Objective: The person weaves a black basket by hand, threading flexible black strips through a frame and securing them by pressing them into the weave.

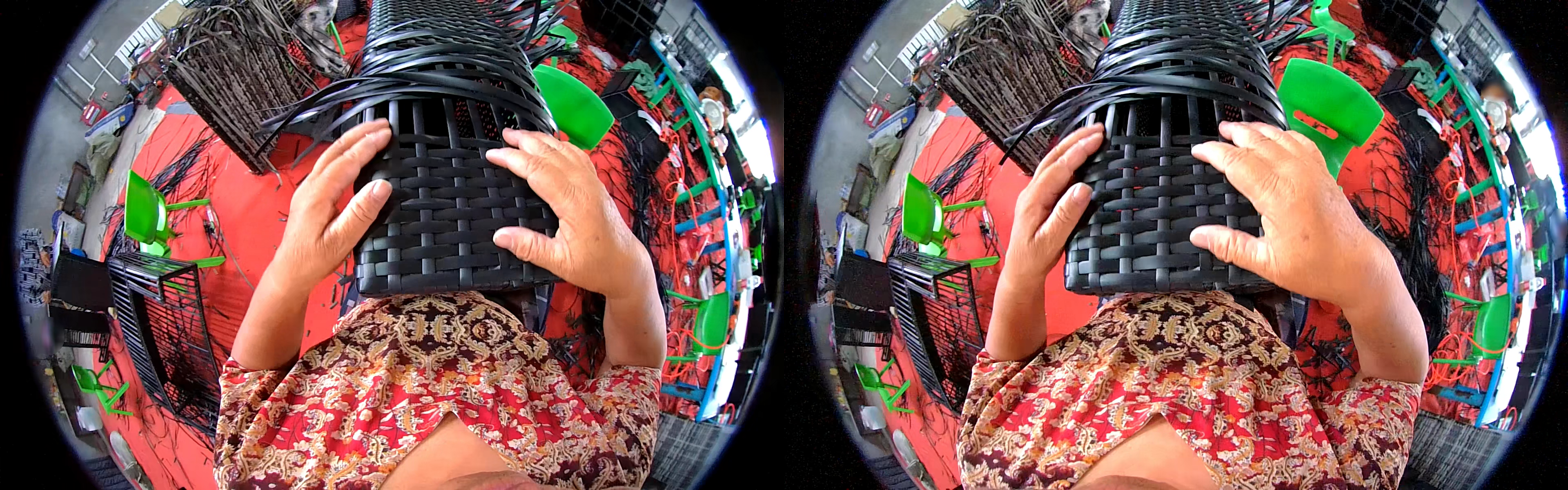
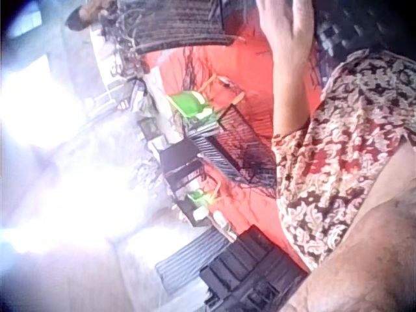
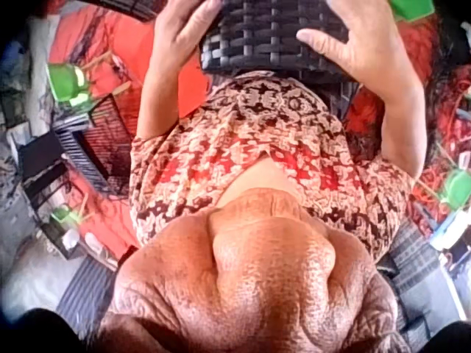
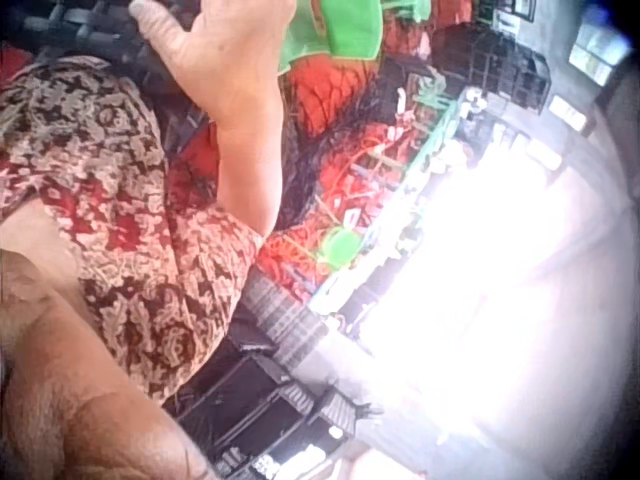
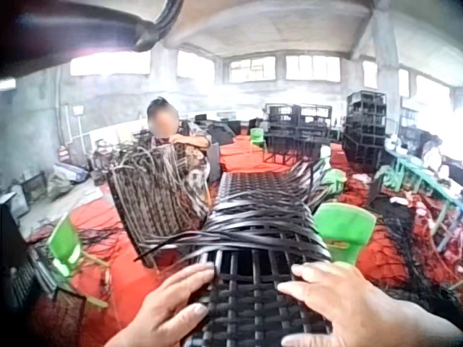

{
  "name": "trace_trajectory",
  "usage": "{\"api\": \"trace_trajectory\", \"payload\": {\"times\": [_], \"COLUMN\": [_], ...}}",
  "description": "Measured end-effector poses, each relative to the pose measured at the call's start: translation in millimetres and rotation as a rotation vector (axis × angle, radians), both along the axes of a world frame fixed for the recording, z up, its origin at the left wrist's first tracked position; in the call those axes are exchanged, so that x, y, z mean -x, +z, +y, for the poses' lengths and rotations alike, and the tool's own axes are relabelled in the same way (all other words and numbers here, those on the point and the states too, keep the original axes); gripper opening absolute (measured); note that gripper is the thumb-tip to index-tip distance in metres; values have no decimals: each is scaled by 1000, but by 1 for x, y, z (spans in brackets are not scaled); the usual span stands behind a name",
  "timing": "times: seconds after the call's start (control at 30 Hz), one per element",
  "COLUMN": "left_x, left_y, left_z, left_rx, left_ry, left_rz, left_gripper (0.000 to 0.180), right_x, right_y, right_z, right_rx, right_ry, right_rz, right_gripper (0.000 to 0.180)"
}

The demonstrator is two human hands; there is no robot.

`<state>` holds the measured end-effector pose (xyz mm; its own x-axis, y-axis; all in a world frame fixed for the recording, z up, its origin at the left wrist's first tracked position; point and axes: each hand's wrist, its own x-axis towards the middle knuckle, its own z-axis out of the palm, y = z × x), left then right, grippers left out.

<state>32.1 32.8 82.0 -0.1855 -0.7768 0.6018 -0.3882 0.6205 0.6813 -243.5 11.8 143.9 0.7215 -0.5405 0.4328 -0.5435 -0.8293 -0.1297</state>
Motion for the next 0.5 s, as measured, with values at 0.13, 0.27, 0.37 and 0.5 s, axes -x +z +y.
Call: {"api": "trace_trajectory", "payload": {"times": [0.13, 0.27, 0.37, 0.5], "left_x": [4, -1, -4, -12], "left_y": [-1, 6, 6, 8], "left_z": [13, 16, 21, 21], "left_rx": [31, 39, 0, -27], "left_ry": [78, 148, 164, 128], "left_rz": [19, -107, -110, -27], "left_gripper": [28, 26, 28, 29], "right_x": [2, 2, 13, 47], "right_y": [-7, -14, -17, -29], "right_z": [6, 8, 12, -11], "right_rx": [-29, 11, 28, -166], "right_ry": [91, 105, 114, -148], "right_rz": [-106, -256, -401, -861], "right_gripper": [51, 39, 26, 10]}}
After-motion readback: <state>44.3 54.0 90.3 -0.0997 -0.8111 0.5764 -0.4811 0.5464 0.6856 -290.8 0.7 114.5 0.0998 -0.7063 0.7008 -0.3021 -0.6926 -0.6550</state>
